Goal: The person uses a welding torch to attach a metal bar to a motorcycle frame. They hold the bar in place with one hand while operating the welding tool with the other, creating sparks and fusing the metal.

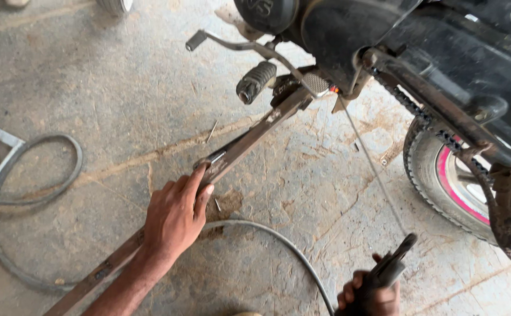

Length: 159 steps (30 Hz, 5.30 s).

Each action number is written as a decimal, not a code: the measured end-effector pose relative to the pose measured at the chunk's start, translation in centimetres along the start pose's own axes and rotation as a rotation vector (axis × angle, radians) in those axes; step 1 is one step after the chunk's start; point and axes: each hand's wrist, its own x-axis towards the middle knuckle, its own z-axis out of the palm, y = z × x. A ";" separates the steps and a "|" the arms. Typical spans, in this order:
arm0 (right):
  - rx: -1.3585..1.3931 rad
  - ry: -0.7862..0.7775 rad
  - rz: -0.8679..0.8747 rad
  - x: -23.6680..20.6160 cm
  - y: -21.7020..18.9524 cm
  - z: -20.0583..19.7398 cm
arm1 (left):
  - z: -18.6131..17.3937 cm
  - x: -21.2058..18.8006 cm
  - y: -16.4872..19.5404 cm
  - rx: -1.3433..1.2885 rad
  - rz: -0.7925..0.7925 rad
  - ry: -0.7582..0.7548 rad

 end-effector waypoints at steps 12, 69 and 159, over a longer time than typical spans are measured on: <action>-1.463 0.182 -0.747 -2.6 2.3 3.5 | -0.7 -0.1 0.2 0.020 0.027 0.028; -1.484 0.159 -0.734 -2.1 3.0 3.0 | -0.9 -0.2 0.3 0.004 -0.001 0.009; -1.524 0.136 -0.655 -1.5 2.4 4.0 | -0.4 -0.3 -0.1 0.007 0.012 0.004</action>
